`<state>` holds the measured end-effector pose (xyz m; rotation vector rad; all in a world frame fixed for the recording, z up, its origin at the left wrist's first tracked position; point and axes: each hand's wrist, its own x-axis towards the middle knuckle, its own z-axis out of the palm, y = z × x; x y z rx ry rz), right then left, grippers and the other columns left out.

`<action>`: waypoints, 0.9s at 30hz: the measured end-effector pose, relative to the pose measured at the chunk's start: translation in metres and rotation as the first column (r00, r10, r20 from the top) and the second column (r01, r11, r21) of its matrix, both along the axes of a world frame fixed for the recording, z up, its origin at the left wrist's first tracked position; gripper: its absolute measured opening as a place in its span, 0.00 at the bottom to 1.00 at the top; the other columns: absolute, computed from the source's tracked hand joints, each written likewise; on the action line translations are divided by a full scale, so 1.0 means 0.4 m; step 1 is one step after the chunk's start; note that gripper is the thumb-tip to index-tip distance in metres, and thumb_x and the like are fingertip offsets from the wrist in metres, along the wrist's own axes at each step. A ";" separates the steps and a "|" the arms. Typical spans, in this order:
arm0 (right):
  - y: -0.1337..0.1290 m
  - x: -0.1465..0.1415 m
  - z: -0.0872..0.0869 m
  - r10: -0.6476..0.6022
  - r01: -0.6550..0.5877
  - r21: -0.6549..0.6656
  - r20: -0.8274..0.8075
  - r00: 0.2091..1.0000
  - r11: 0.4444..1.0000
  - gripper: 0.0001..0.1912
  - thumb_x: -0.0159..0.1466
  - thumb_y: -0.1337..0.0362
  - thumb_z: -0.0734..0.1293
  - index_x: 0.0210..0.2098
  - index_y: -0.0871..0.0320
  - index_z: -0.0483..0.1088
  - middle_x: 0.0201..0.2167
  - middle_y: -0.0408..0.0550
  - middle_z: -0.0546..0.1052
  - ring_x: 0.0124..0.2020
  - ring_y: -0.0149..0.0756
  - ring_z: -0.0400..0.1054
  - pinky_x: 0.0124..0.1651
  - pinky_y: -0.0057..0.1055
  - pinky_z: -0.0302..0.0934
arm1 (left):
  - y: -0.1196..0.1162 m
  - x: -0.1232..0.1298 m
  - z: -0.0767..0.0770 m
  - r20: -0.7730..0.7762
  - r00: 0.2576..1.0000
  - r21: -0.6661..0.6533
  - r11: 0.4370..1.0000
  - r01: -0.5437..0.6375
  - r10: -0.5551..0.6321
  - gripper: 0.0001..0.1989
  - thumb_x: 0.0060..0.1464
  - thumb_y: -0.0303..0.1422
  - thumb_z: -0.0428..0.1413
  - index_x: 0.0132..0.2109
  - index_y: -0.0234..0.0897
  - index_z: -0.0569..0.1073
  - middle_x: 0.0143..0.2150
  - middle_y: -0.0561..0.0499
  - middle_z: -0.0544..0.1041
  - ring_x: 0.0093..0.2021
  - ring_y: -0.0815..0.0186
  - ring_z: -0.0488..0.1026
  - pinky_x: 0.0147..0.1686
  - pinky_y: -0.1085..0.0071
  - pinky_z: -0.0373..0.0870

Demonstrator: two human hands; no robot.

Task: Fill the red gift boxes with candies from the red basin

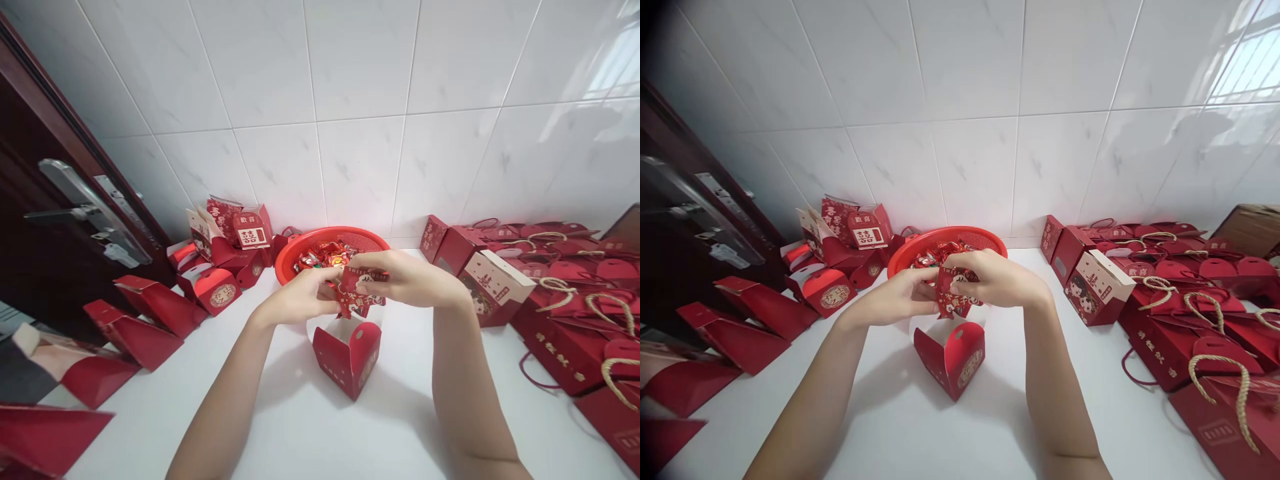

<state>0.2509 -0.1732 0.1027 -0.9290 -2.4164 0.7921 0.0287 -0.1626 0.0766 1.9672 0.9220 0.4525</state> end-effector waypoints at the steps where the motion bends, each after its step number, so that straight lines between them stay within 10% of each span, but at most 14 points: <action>1: 0.001 -0.003 -0.001 -0.001 0.001 0.009 0.017 1.000 1.000 0.06 0.66 0.65 0.62 0.40 0.58 0.70 0.28 0.42 0.72 0.24 0.29 0.63 0.28 0.27 0.56 | -0.004 -0.003 0.001 -0.049 0.999 0.011 1.000 0.011 -0.010 0.16 0.52 0.34 0.58 0.49 0.39 0.73 0.43 0.49 0.80 0.43 0.58 0.78 0.39 0.68 0.72; 10: 0.006 -0.007 -0.010 -0.035 0.028 0.090 0.077 0.996 0.996 0.06 0.65 0.66 0.62 0.40 0.57 0.69 0.29 0.41 0.71 0.26 0.29 0.61 0.29 0.28 0.53 | -0.049 -0.027 0.015 -0.528 0.838 0.267 0.964 0.009 0.138 0.11 0.57 0.38 0.50 0.33 0.39 0.74 0.27 0.53 0.72 0.28 0.63 0.70 0.26 0.70 0.58; 15: 0.012 -0.031 -0.016 -0.046 0.032 0.087 0.168 0.985 0.996 0.04 0.64 0.70 0.61 0.37 0.57 0.67 0.26 0.39 0.68 0.25 0.29 0.58 0.29 0.28 0.49 | -0.070 -0.021 0.017 -0.592 0.773 0.329 0.944 -0.028 0.229 0.15 0.54 0.44 0.52 0.30 0.39 0.76 0.33 0.48 0.73 0.37 0.58 0.71 0.29 0.70 0.60; 27: 0.033 -0.072 -0.046 0.246 -0.241 -0.046 0.228 0.942 0.969 0.10 0.61 0.75 0.62 0.37 0.58 0.72 0.28 0.42 0.75 0.26 0.29 0.63 0.30 0.26 0.54 | -0.042 -0.040 0.011 -0.613 0.790 0.160 0.982 0.103 0.017 0.19 0.39 0.44 0.63 0.38 0.39 0.76 0.36 0.50 0.75 0.38 0.58 0.72 0.31 0.71 0.63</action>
